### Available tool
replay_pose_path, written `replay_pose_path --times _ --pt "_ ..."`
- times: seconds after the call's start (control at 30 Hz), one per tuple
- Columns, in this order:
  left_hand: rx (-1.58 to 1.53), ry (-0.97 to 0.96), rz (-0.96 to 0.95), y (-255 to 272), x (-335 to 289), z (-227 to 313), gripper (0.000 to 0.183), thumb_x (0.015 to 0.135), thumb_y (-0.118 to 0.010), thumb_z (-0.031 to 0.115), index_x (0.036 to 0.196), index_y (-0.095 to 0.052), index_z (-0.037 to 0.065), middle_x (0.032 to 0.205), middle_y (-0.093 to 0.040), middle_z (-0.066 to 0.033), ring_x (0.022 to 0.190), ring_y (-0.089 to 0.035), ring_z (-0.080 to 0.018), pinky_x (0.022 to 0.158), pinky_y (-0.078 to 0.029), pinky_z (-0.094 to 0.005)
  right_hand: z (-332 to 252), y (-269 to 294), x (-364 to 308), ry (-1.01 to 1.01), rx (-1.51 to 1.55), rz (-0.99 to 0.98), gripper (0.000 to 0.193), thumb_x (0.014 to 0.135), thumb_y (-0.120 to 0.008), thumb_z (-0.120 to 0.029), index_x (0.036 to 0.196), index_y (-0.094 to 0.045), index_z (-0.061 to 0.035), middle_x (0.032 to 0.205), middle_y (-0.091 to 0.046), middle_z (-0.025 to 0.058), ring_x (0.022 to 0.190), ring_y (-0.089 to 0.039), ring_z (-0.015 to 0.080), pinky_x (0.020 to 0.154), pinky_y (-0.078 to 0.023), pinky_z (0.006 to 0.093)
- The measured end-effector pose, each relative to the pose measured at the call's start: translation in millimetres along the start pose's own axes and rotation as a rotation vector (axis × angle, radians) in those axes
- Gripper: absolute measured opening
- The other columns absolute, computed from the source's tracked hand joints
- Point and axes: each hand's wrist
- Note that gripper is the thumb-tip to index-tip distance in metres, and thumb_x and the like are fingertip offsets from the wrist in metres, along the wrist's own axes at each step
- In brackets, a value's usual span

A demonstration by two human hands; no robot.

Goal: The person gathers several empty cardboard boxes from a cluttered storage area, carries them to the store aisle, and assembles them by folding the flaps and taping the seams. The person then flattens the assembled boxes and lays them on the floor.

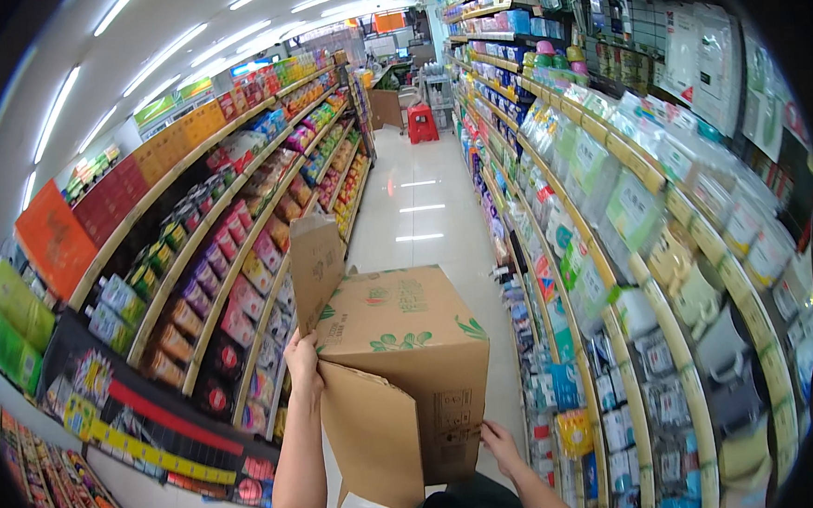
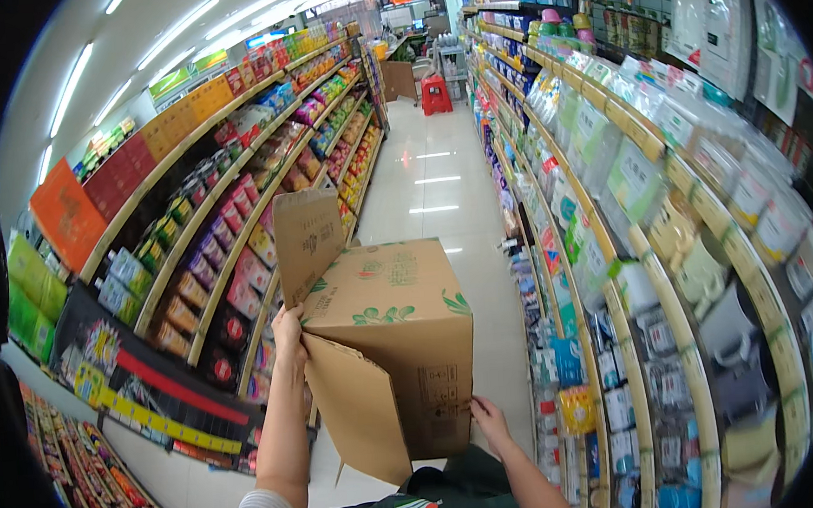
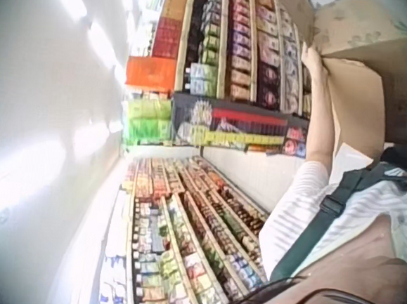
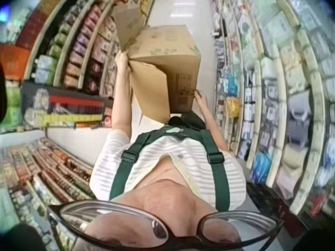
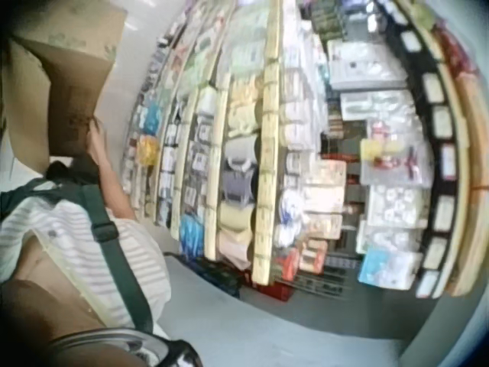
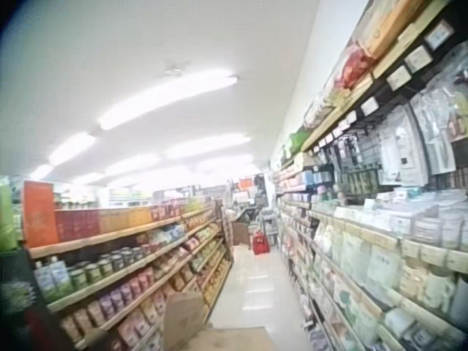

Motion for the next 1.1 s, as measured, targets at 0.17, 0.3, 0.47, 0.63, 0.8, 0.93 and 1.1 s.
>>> replay_pose_path --times 0.17,0.3,0.47,0.63,0.8,0.93,1.1 --pt "0.041 0.087 -0.074 -93 115 7 0.033 0.086 -0.051 0.001 0.117 -0.062 0.000 0.105 -0.065 -0.0098 0.092 -0.060 -0.0178 0.082 -0.046 -0.0283 -27 -8 105 0.248 -0.083 0.149 0.031 0.096 -0.054 -0.021 0.116 -0.060 0.0020 0.096 -0.066 0.0076 0.083 -0.063 0.0148 0.075 -0.053 0.0317" --pt "0.100 0.082 -0.131 -170 199 24 0.033 0.087 -0.051 0.004 0.118 -0.062 0.001 0.110 -0.065 -0.0107 0.094 -0.060 -0.0181 0.084 -0.046 -0.0293 -85 -18 183 0.600 -0.434 0.330 0.024 0.093 -0.056 -0.015 0.106 -0.062 0.0035 0.084 -0.066 0.0156 0.070 -0.066 0.0213 0.063 -0.053 0.0330" --pt "0.128 0.055 -0.210 -238 303 34 0.031 0.088 -0.052 0.005 0.117 -0.063 0.001 0.108 -0.065 -0.0083 0.094 -0.059 -0.0170 0.084 -0.045 -0.0284 -156 -33 289 0.612 -0.587 0.329 0.023 0.090 -0.058 -0.014 0.105 -0.061 0.0034 0.083 -0.065 0.0185 0.070 -0.066 0.0237 0.061 -0.052 0.0323" --pt "0.209 0.100 -0.266 -285 446 37 0.034 0.087 -0.056 0.017 0.118 -0.056 0.003 0.110 -0.063 -0.0123 0.097 -0.060 -0.0271 0.087 -0.046 -0.0408 -213 -63 416 0.470 -0.263 0.295 0.035 0.090 -0.059 -0.021 0.117 -0.056 0.0013 0.101 -0.064 0.0172 0.076 -0.064 0.0233 0.066 -0.053 0.0335" --pt "0.103 0.174 -0.385 -330 592 63 0.036 0.091 -0.054 0.019 0.121 -0.053 0.001 0.115 -0.061 -0.0157 0.102 -0.059 -0.0296 0.090 -0.046 -0.0443 -278 -113 534 0.533 -0.221 0.278 0.042 0.093 -0.055 -0.024 0.127 -0.048 -0.0006 0.119 -0.056 0.0169 0.094 -0.061 0.0244 0.073 -0.052 0.0338" --pt "0.133 0.301 -0.422 -380 697 74 0.035 0.092 -0.053 0.020 0.123 -0.053 0.003 0.117 -0.061 -0.0163 0.104 -0.060 -0.0295 0.091 -0.046 -0.0442 -331 -135 623 0.807 -0.747 0.325 0.041 0.087 -0.060 -0.014 0.122 -0.049 0.0042 0.109 -0.060 0.0177 0.080 -0.065 0.0295 0.070 -0.053 0.0362" --pt "0.219 0.234 -0.464 -478 807 64 0.035 0.092 -0.053 0.022 0.122 -0.054 0.003 0.115 -0.062 -0.0156 0.102 -0.060 -0.0278 0.090 -0.046 -0.0420 -390 -142 752 0.573 -0.439 0.342 0.034 0.082 -0.059 -0.007 0.114 -0.053 0.0033 0.098 -0.061 0.0228 0.070 -0.063 0.0344 0.066 -0.052 0.0405"
Point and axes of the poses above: each hand's wrist, its own x-axis towards the middle knuckle, its own y-axis out of the back of the hand, z = x × y
